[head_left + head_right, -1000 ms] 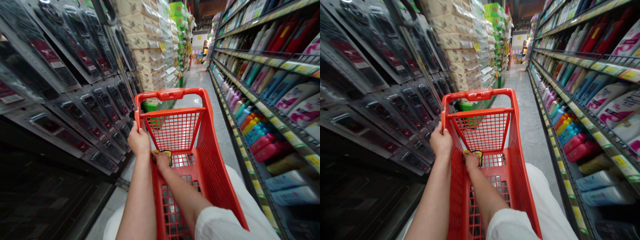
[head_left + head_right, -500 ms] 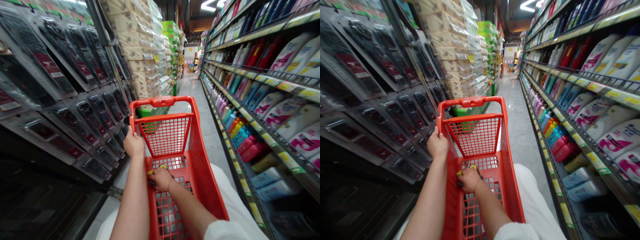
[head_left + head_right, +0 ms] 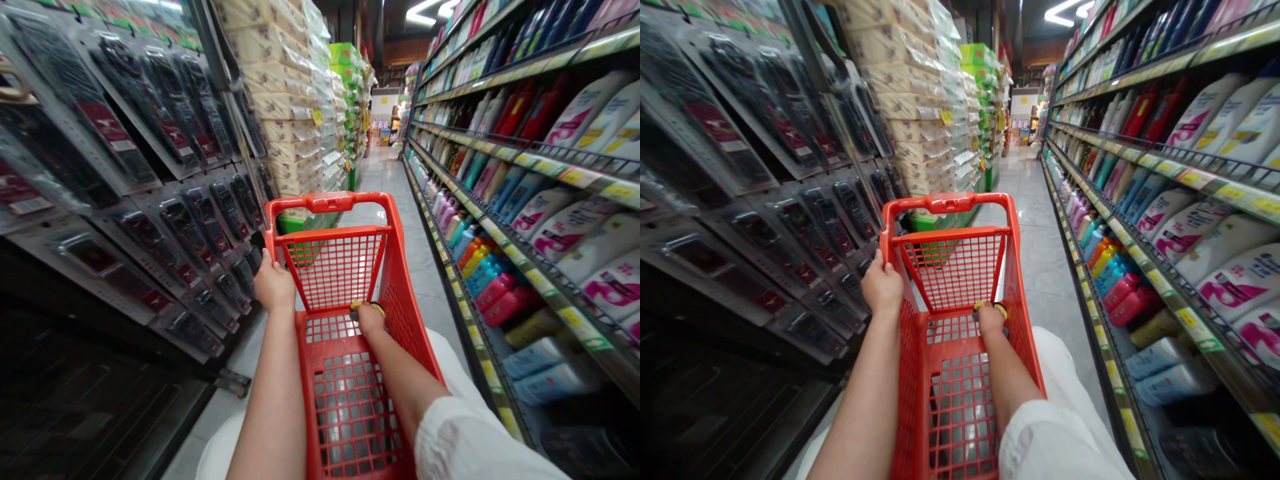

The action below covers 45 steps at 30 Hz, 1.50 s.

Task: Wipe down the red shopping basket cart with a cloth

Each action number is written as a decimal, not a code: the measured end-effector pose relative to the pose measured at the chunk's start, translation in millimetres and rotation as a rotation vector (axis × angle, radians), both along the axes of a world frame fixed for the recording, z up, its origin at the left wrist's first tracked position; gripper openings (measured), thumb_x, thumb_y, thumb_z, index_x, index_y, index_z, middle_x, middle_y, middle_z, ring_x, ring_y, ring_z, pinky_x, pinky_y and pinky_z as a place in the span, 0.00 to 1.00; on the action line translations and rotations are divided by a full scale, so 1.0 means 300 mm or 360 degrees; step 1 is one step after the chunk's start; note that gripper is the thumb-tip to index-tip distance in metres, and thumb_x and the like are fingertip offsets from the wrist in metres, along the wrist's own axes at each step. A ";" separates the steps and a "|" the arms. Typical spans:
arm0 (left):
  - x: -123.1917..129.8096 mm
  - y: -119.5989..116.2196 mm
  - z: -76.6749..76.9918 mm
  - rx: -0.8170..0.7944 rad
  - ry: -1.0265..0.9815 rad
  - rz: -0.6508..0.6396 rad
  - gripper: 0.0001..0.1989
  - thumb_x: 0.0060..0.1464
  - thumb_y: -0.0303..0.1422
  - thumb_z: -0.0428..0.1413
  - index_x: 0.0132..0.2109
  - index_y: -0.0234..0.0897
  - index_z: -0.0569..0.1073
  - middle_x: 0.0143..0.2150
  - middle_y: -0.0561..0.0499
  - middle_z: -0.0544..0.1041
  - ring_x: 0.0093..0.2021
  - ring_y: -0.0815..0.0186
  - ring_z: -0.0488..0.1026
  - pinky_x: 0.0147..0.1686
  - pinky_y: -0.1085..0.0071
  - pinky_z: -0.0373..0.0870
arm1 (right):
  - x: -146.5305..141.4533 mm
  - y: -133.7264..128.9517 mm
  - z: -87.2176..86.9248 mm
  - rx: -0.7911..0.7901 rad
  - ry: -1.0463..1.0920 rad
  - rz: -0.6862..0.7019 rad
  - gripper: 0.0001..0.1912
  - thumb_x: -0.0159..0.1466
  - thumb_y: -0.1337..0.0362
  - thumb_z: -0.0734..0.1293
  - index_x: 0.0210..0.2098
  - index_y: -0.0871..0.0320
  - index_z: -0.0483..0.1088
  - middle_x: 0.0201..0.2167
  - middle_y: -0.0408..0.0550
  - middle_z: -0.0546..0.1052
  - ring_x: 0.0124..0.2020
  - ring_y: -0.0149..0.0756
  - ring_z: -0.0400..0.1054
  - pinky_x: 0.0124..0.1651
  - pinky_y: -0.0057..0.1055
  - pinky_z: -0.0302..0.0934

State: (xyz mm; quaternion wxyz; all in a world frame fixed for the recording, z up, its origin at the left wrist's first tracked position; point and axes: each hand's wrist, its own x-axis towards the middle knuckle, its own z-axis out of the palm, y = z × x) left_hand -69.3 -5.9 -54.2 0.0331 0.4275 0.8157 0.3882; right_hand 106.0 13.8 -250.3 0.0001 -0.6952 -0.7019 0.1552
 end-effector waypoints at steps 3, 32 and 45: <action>0.006 0.002 0.000 -0.0014 -0.0003 0.0007 0.26 0.60 0.27 0.48 0.65 0.38 0.64 0.48 0.38 0.80 0.47 0.52 0.78 0.47 0.60 0.71 | -0.063 -0.050 -0.008 0.0003 -0.0065 -0.0075 0.21 0.67 0.69 0.55 0.52 0.58 0.73 0.50 0.61 0.75 0.44 0.46 0.71 0.42 0.37 0.62; 0.007 0.003 -0.005 0.0042 -0.0037 -0.0003 0.27 0.59 0.27 0.49 0.66 0.37 0.64 0.50 0.38 0.79 0.47 0.52 0.78 0.51 0.58 0.70 | 0.028 0.049 -0.041 -0.0126 -0.0171 -0.0056 0.20 0.62 0.72 0.62 0.54 0.64 0.71 0.48 0.67 0.76 0.48 0.45 0.74 0.45 0.35 0.67; 0.013 -0.013 0.000 0.0050 0.0018 0.0024 0.27 0.59 0.27 0.49 0.65 0.36 0.65 0.49 0.36 0.79 0.48 0.49 0.77 0.50 0.56 0.70 | -0.179 -0.218 -0.048 0.0159 -0.0073 0.0097 0.23 0.68 0.69 0.53 0.59 0.51 0.66 0.59 0.60 0.67 0.55 0.49 0.65 0.54 0.49 0.56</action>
